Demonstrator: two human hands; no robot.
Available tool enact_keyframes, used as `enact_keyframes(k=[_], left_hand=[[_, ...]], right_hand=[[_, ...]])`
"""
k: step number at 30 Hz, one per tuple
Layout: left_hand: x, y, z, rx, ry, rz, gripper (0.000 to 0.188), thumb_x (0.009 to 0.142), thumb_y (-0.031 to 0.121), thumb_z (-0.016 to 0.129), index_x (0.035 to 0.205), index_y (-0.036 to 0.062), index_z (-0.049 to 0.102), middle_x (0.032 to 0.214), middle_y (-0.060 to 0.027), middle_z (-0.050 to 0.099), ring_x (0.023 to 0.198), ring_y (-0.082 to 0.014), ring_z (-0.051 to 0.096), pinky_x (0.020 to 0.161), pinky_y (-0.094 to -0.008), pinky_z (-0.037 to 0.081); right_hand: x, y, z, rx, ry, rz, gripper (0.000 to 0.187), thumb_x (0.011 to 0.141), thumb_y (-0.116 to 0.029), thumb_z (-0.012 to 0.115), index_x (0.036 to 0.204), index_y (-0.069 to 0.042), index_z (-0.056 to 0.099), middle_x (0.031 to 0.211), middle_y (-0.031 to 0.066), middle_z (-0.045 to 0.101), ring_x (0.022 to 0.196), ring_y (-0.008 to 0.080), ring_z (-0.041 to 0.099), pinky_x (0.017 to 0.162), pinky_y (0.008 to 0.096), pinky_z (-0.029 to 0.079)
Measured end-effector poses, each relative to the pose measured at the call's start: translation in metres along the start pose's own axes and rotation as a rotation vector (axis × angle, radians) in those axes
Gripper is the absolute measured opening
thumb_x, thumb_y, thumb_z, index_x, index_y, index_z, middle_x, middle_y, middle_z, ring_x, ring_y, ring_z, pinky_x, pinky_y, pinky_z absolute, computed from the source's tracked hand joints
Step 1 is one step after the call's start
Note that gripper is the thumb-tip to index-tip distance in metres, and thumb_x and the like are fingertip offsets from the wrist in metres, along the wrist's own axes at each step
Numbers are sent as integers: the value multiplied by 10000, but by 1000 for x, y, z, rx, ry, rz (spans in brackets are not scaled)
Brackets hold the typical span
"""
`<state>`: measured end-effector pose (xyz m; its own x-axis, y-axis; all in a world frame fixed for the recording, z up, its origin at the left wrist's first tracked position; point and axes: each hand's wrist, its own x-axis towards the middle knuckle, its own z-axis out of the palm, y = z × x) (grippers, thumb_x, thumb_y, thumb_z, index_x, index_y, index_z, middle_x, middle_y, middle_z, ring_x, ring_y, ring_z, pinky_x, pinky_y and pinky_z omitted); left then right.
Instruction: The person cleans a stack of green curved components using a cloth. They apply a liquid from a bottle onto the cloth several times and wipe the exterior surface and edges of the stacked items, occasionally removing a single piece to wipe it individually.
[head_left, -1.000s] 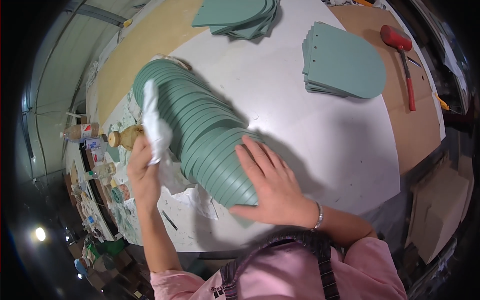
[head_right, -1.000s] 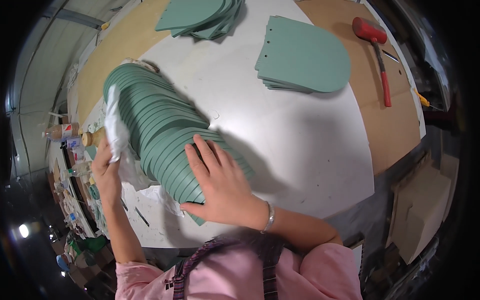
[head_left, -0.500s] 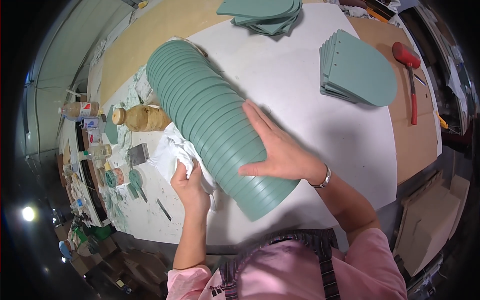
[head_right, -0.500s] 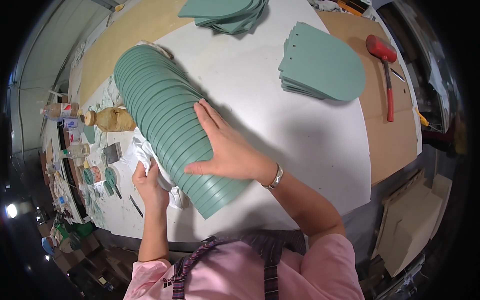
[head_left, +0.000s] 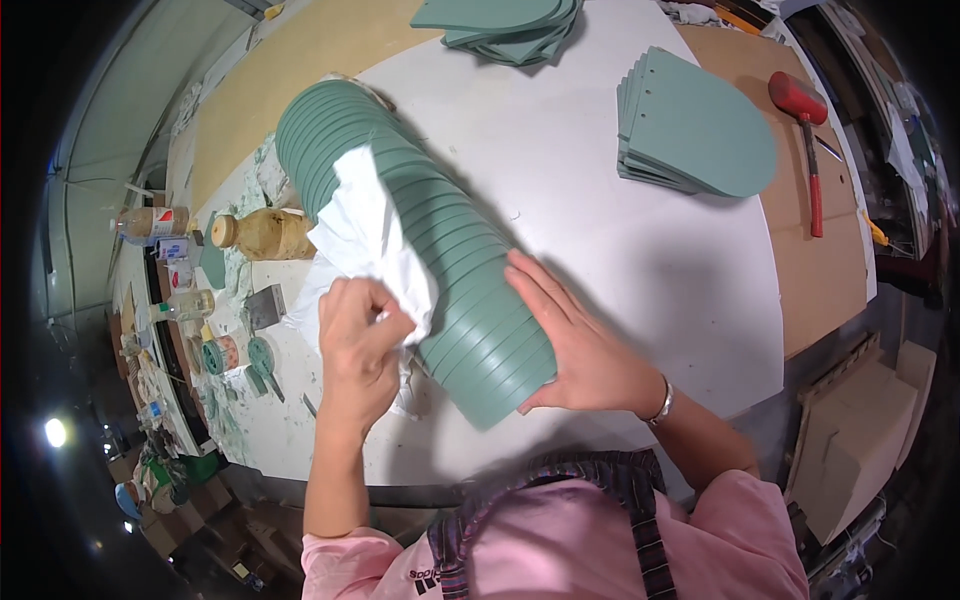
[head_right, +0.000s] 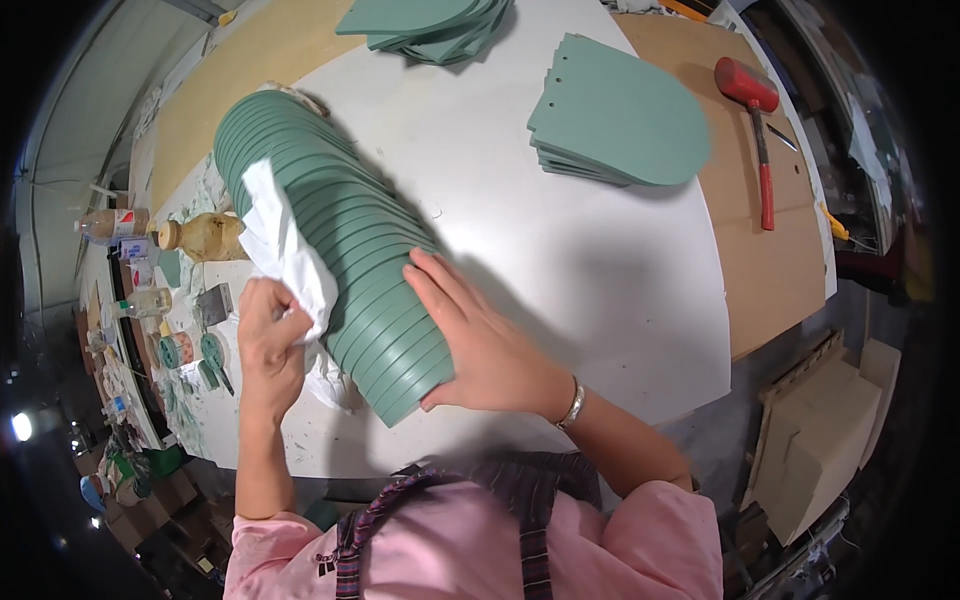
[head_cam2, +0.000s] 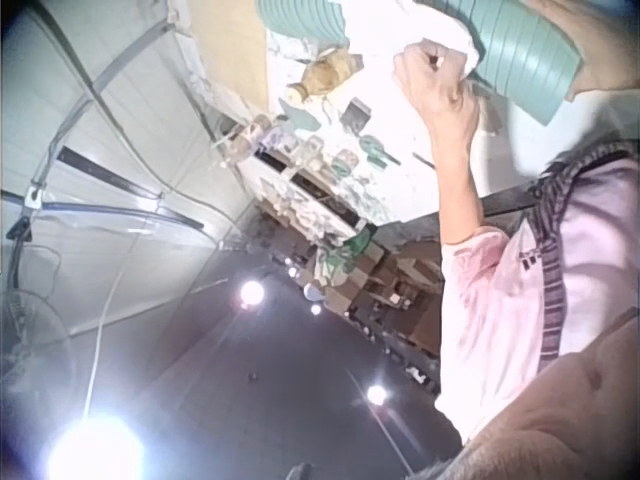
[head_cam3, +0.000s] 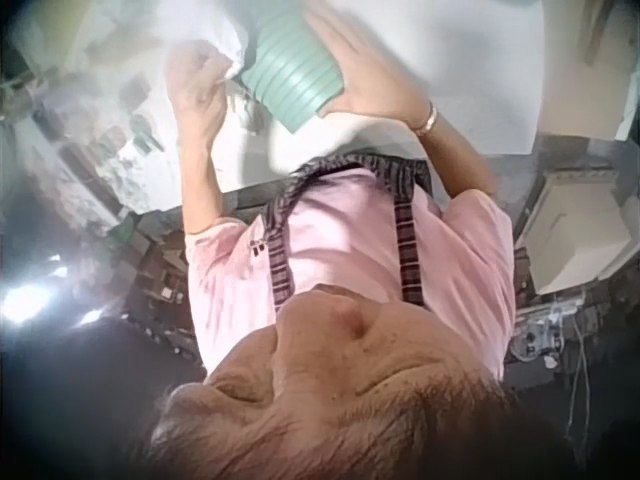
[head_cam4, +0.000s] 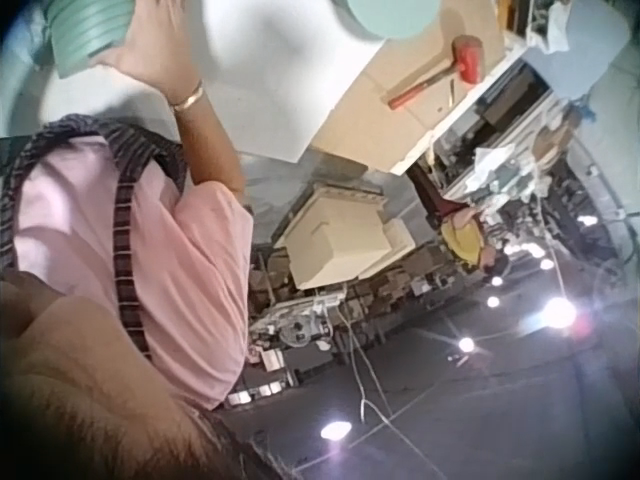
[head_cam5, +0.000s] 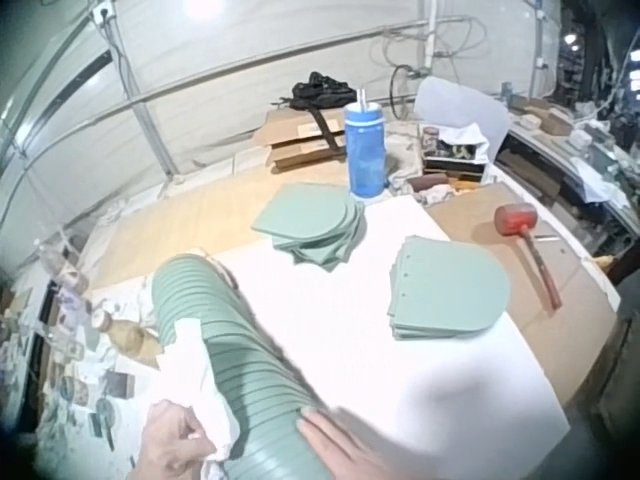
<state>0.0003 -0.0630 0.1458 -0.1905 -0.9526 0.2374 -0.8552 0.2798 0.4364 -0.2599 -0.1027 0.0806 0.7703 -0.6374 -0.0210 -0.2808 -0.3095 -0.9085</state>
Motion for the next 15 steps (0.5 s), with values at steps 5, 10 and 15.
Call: enact_keyframes(k=[5,10,15], left_hand=[[9,4,2,191,-45,64,137,681,-6,624,754,80,702,826,-68,523,824,-276,515,739,-390,339],[62,20,4,240,-192,190,178,695,-21,610,790,87,716,867,-46,552,863,-245,546,756,-378,366],[50,14,-13,227,-263,118,249,664,-91,587,810,65,715,861,-54,542,835,-265,525,759,-383,380]], right_hand=[[2,2,9,78,73,-9,1254,570,-205,950,1561,8,212,1637,194,189,1511,380,217,1227,427,267],[0,4,8,119,76,5,1310,534,-232,952,1578,-20,190,1642,195,181,1515,375,213,1236,435,238],[-1,12,17,112,152,-47,1225,583,-275,930,1553,3,236,1622,191,234,1490,377,265,1222,444,276]])
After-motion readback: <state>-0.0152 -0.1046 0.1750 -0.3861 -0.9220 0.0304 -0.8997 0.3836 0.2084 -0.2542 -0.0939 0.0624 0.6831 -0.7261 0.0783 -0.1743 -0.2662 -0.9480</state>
